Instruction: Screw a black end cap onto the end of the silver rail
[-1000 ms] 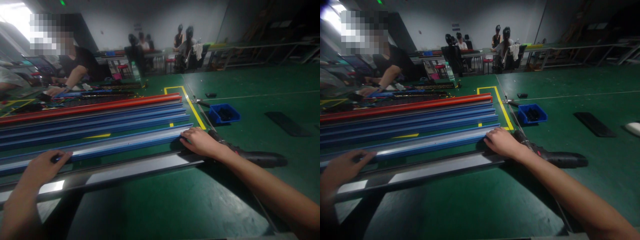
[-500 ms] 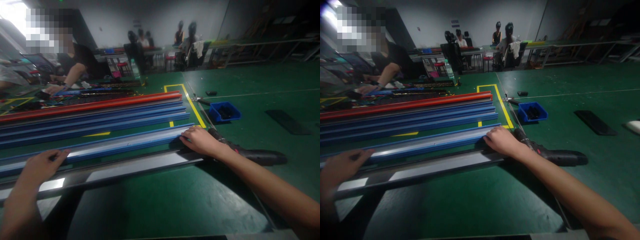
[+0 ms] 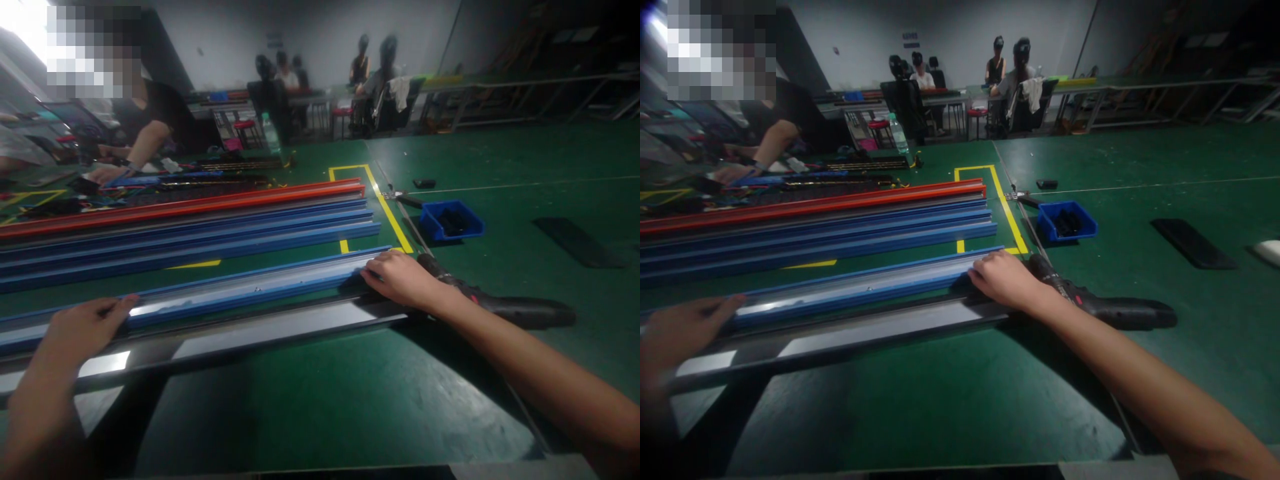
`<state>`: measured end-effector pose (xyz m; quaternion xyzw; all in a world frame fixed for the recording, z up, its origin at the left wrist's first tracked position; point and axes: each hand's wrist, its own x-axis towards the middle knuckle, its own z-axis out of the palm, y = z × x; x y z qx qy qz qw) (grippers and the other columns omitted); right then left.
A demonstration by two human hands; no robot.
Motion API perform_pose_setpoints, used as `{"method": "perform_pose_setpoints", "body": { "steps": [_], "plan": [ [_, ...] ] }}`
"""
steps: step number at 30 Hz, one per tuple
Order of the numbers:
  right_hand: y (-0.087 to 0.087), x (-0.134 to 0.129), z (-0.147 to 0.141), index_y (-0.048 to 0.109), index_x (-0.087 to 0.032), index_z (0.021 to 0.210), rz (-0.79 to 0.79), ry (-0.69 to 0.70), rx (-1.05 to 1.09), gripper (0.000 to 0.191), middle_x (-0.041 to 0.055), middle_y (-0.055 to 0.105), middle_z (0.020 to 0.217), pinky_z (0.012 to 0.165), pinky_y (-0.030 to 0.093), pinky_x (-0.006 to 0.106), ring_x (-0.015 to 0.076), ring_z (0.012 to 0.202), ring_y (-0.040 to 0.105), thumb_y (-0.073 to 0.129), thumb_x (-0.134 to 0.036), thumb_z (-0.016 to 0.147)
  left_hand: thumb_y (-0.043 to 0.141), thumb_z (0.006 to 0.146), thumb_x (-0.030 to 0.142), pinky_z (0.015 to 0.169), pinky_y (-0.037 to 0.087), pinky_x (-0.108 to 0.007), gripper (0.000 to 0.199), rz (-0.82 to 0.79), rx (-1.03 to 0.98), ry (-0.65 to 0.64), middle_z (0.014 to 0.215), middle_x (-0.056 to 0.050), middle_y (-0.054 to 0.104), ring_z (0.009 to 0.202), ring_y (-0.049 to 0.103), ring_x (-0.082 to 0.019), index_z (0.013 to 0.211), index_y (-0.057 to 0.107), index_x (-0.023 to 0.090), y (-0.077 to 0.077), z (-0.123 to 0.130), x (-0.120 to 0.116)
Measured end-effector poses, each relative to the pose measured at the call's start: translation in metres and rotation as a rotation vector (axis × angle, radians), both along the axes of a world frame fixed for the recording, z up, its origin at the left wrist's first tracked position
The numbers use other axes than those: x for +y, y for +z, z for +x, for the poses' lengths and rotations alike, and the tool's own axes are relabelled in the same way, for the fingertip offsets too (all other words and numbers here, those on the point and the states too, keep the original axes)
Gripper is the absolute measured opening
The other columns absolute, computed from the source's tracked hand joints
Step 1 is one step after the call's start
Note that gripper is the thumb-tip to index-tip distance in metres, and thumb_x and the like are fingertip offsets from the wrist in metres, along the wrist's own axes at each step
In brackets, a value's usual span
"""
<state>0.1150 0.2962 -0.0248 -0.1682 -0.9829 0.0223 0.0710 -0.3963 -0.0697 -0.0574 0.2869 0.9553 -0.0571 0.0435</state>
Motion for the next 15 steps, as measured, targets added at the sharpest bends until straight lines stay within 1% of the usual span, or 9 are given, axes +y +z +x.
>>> {"method": "perform_pose_setpoints", "body": {
  "steps": [2, 5, 8, 13, 15],
  "plan": [
    [0.000, 0.000, 0.000, 0.074, -0.016, 0.084, -0.011, 0.009, 0.006, 0.032, 0.0093, 0.075, 0.082, 0.077, 0.044, 0.032, 0.0207, 0.076, 0.068, 0.051, -0.026, 0.105, 0.026, 0.090, 0.079, 0.097, 0.051, -0.050, 0.091, -0.003, 0.008, 0.012, 0.118, -0.020, 0.074, 0.107, 0.067, -0.041, 0.128, 0.073, 0.011, 0.000, 0.000, 0.000],
    [0.000, 0.001, 0.000, 0.072, -0.016, 0.083, -0.012, 0.033, -0.001, 0.031, 0.0079, 0.074, 0.078, 0.072, 0.041, 0.031, 0.0191, 0.072, 0.066, 0.052, -0.025, 0.104, 0.020, 0.088, 0.081, 0.101, 0.049, -0.048, 0.097, -0.027, 0.016, 0.054, 0.116, -0.019, 0.074, 0.110, 0.067, -0.040, 0.130, 0.072, 0.011, 0.000, 0.001, 0.001],
    [0.000, 0.002, 0.000, 0.070, -0.017, 0.083, 0.002, 0.042, -0.003, 0.030, 0.0071, 0.073, 0.078, 0.071, 0.039, 0.030, 0.0182, 0.071, 0.065, 0.052, -0.025, 0.104, 0.018, 0.086, 0.081, 0.101, 0.049, -0.048, 0.097, -0.044, 0.037, 0.043, 0.115, -0.018, 0.075, 0.111, 0.067, -0.040, 0.126, 0.074, 0.012, -0.002, 0.001, 0.002],
    [-0.001, 0.002, 0.000, 0.069, -0.017, 0.083, -0.009, 0.046, -0.009, 0.029, 0.0066, 0.072, 0.079, 0.069, 0.036, 0.030, 0.0180, 0.071, 0.063, 0.052, -0.027, 0.104, 0.013, 0.088, 0.080, 0.094, 0.052, -0.049, 0.099, -0.025, 0.069, 0.026, 0.111, -0.020, 0.076, 0.106, 0.068, -0.041, 0.125, 0.075, 0.011, -0.007, -0.006, -0.003],
    [-0.001, 0.001, 0.000, 0.069, -0.017, 0.084, -0.012, 0.037, -0.021, 0.029, 0.0067, 0.073, 0.080, 0.068, 0.034, 0.030, 0.0181, 0.071, 0.063, 0.052, -0.028, 0.105, 0.014, 0.088, 0.079, 0.091, 0.052, -0.051, 0.099, 0.035, 0.070, -0.019, 0.104, -0.022, 0.077, 0.101, 0.069, -0.043, 0.118, 0.078, 0.009, -0.009, -0.009, -0.007]
  ]
}}
